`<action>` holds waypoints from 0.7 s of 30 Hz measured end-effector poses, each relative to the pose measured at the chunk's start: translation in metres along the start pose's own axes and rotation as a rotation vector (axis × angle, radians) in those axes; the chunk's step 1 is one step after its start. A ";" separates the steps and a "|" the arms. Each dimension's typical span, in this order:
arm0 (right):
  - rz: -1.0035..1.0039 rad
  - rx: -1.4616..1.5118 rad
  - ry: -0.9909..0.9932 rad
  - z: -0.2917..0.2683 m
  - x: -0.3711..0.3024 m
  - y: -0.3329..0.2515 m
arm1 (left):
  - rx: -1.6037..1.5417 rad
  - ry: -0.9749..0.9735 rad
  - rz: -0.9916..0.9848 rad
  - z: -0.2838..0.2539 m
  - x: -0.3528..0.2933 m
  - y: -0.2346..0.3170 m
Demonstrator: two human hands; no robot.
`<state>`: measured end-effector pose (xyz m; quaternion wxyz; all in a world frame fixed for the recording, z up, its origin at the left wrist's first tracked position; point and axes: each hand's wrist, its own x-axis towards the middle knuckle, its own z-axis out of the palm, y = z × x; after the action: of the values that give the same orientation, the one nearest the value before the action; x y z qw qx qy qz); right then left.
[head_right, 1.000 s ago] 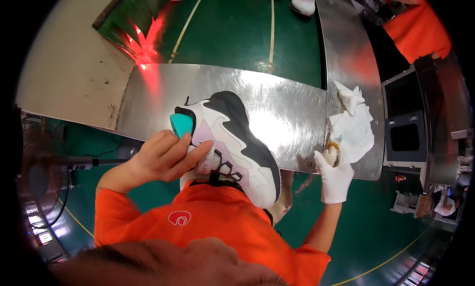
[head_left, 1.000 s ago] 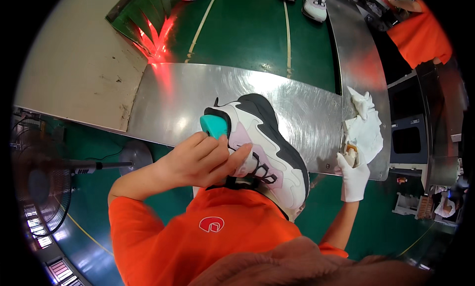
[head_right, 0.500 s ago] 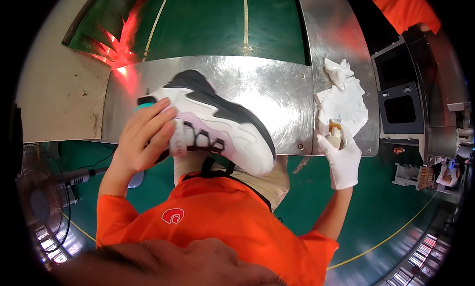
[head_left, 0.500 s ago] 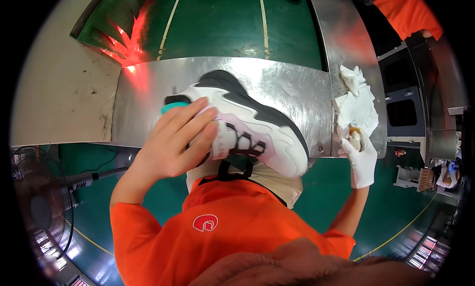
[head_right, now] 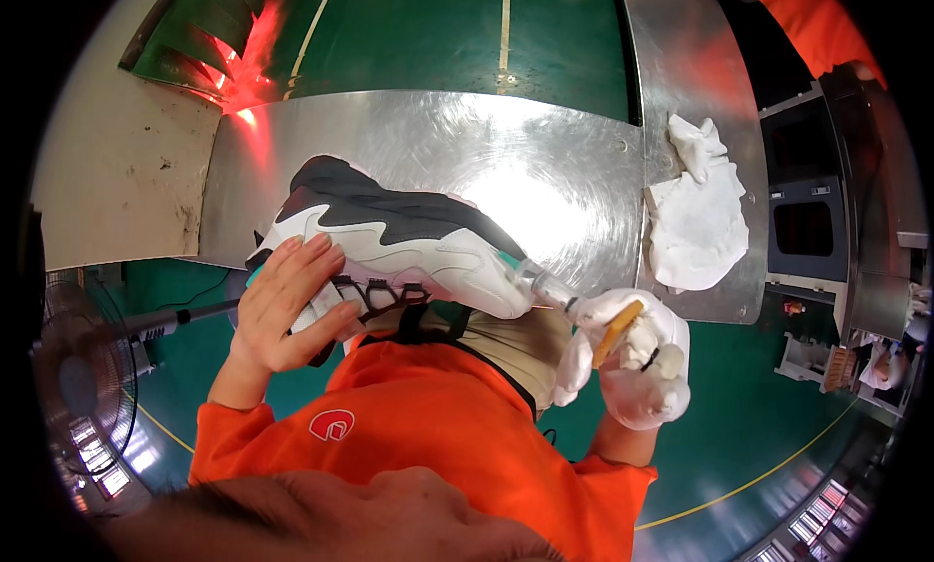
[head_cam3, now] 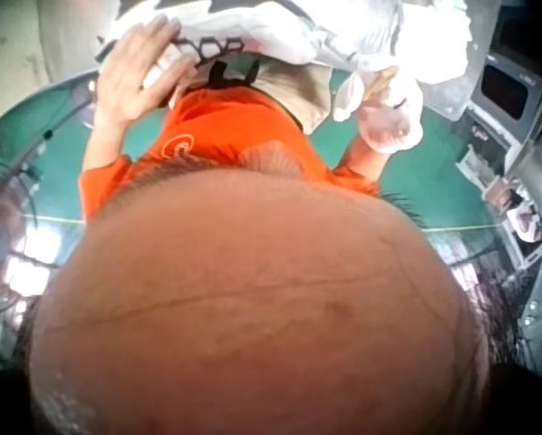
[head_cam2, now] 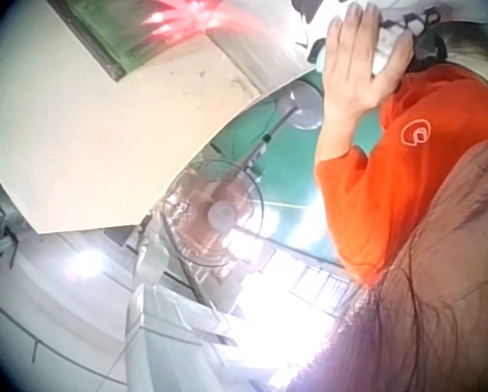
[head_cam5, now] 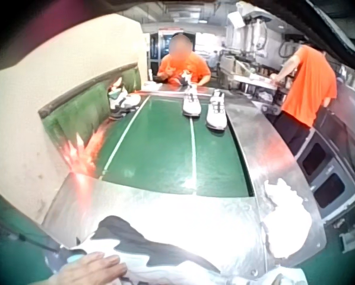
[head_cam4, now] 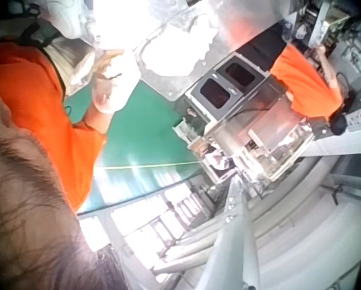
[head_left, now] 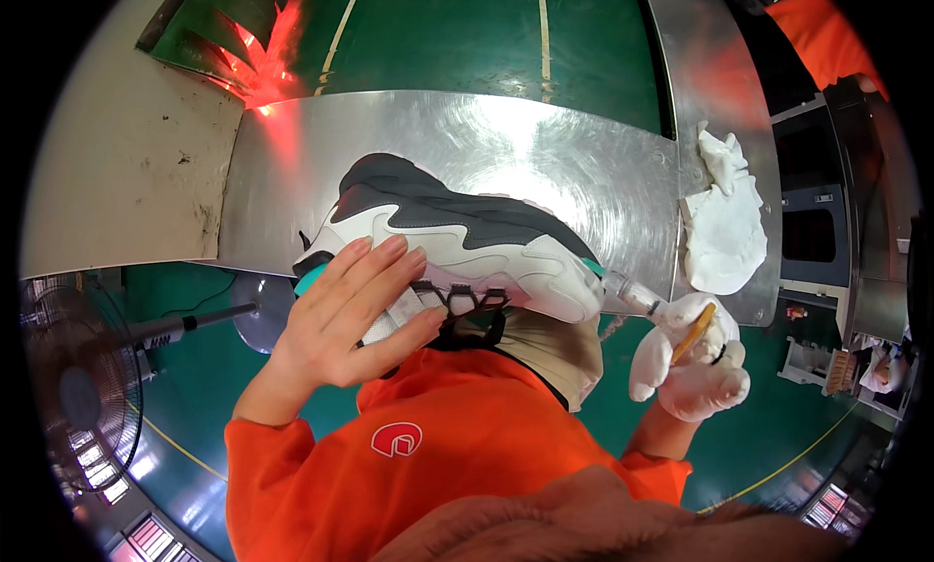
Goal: The person applies glue to the seams of white and pink sneakers using a syringe. They handle multiple shoes one by one, picking them up from a metal table, applying the adhesive to specific areas, and placing them back down.
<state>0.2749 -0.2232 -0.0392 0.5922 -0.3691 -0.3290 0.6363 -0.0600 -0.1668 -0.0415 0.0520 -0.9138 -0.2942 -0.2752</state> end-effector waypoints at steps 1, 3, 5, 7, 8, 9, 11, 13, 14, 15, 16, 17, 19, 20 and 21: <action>0.017 0.011 -0.005 0.003 0.004 0.001 | -0.005 -0.003 -0.006 0.000 0.001 0.001; -0.099 0.073 -0.170 -0.003 0.011 0.010 | -0.014 -0.008 -0.018 -0.001 0.001 0.001; -0.071 0.050 -0.155 -0.001 0.013 0.009 | -0.018 -0.011 -0.022 -0.001 0.001 0.002; -0.051 0.010 -0.140 0.003 0.016 0.007 | -0.021 -0.013 -0.023 -0.001 -0.001 0.001; -0.031 -0.003 -0.143 0.003 0.017 0.007 | -0.021 -0.013 -0.022 -0.001 -0.002 0.001; -0.013 -0.017 -0.145 0.004 0.018 0.006 | -0.023 -0.011 -0.020 0.000 -0.002 0.001; 0.029 -0.030 -0.148 0.004 0.019 0.006 | -0.034 -0.006 -0.019 0.001 -0.003 0.002; 0.043 -0.050 -0.133 0.008 0.024 0.005 | -0.038 -0.002 -0.011 0.001 0.000 -0.001; 0.045 -0.064 -0.108 0.009 0.022 0.004 | -0.049 -0.013 -0.011 -0.001 -0.002 0.001; 0.057 -0.071 -0.114 0.011 0.025 0.000 | -0.040 -0.010 -0.007 -0.004 -0.001 0.000; 0.068 -0.076 -0.111 0.012 0.026 -0.004 | -0.021 -0.008 0.011 -0.005 0.000 -0.001; 0.071 -0.085 -0.135 0.011 0.030 -0.009 | -0.026 0.018 0.020 -0.004 0.002 -0.003; 0.123 -0.082 -0.147 0.007 0.027 -0.014 | -0.022 0.036 0.008 -0.001 0.004 0.001; 0.154 -0.093 -0.139 0.012 0.028 -0.020 | 0.005 0.034 0.007 -0.002 0.008 -0.001; 0.160 -0.103 -0.132 0.013 0.028 -0.021 | 0.015 0.018 -0.002 -0.002 0.007 0.000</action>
<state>0.2734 -0.1936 -0.0171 0.4969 -0.3815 -0.3691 0.6865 -0.0559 -0.1639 -0.0355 0.0612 -0.9106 -0.2966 -0.2813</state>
